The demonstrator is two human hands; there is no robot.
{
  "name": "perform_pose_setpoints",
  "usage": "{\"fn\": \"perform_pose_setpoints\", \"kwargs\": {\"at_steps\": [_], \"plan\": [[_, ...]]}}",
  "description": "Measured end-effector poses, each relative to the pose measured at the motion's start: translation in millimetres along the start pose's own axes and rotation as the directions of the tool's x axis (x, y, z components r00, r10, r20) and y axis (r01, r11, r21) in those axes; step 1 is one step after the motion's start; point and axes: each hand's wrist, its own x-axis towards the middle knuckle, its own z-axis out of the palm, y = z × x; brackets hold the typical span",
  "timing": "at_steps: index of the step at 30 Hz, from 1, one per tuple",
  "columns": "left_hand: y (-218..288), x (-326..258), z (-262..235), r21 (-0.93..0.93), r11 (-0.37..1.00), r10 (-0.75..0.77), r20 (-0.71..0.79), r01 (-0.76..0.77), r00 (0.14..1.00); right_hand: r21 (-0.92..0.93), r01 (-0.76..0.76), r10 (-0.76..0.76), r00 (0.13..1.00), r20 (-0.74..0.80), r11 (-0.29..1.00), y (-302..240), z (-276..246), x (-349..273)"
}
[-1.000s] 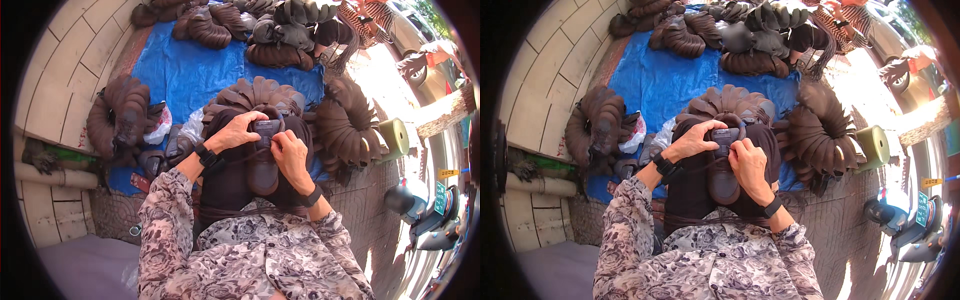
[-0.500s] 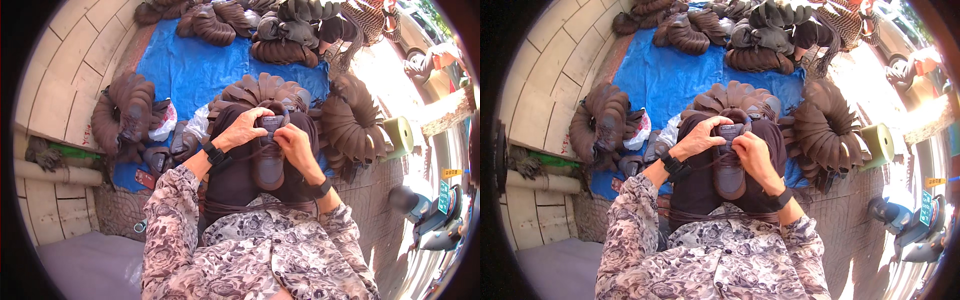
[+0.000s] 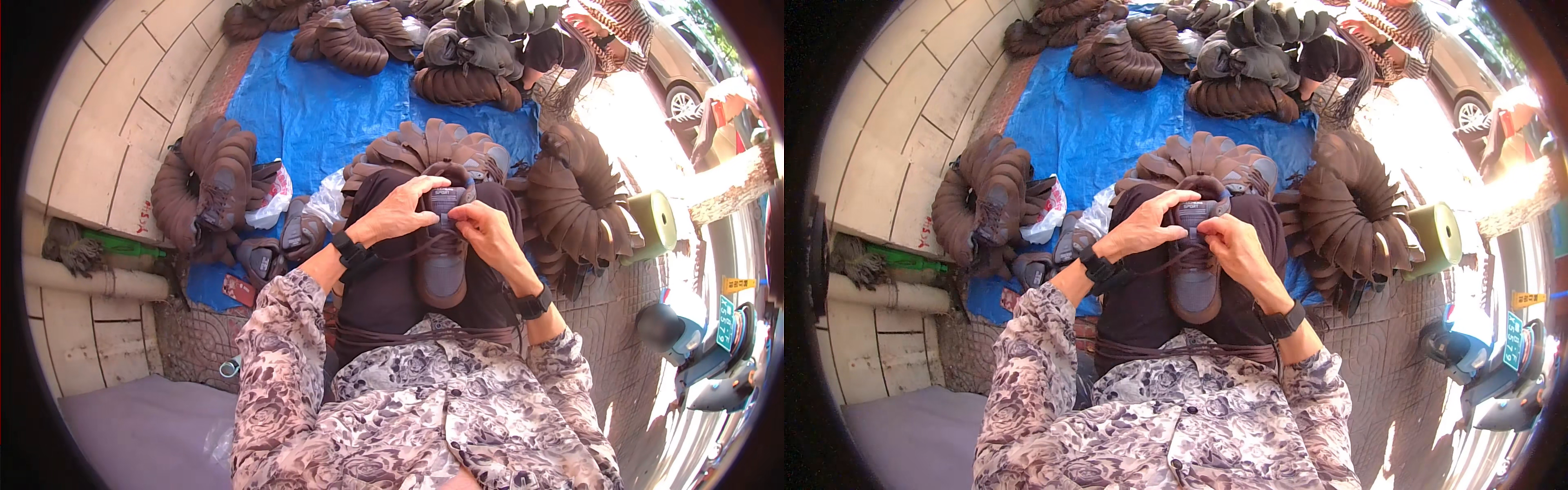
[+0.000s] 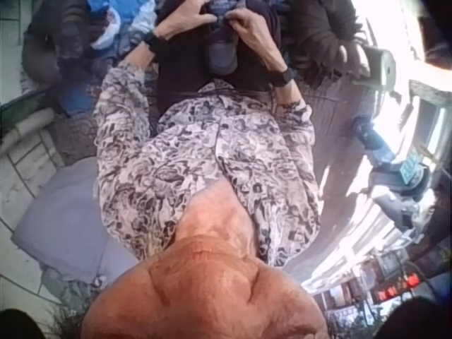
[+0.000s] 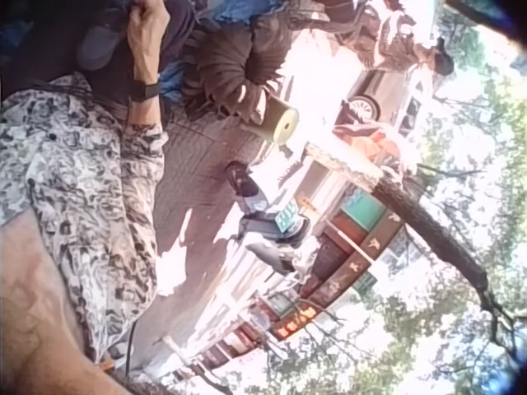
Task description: Lacing a newly manufactured shoe at a workspace station.
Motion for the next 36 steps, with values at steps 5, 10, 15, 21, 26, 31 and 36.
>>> {"fn": "perform_pose_setpoints", "kwargs": {"at_steps": [5, 10, 15, 21, 26, 31, 36], "plan": [[8, -3, 2, -0.353, 0.928, -0.16, -0.085, 0.12, 0.983, -0.301, 0.267, -0.325, 0.931, -0.164, 0.916, -2, 17, 3], [35, -12, -2, -0.007, 0.997, 0.073, -0.254, -0.077, 0.965, -0.562, 0.366, -0.437, 0.899, 0.009, 0.742, -15, 8, 4], [31, -11, 3, -0.434, 0.9, -0.149, -0.245, 0.029, 0.958, -0.703, 0.462, -0.563, 0.82, 0.105, 0.541, -9, 16, 14], [27, -7, -2, -0.866, 0.49, -0.251, -0.253, -0.103, 0.935, -0.719, 0.556, -0.569, 0.777, 0.271, 0.417, -3, 13, 27], [13, -10, -6, -0.911, 0.409, -0.319, -0.201, -0.056, 0.926, -0.349, 0.634, -0.63, 0.764, 0.141, 0.691, -27, 22, 16], [29, -10, 1, -0.183, 0.983, -0.086, -0.283, 0.034, 0.955, -0.358, 0.596, -0.547, 0.803, 0.238, 0.719, -20, 44, -20], [19, -7, 1, 0.658, 0.664, 0.443, 0.038, -0.356, 0.896, -0.353, 0.56, -0.509, 0.829, 0.233, 0.749, -14, 35, -30]]}}
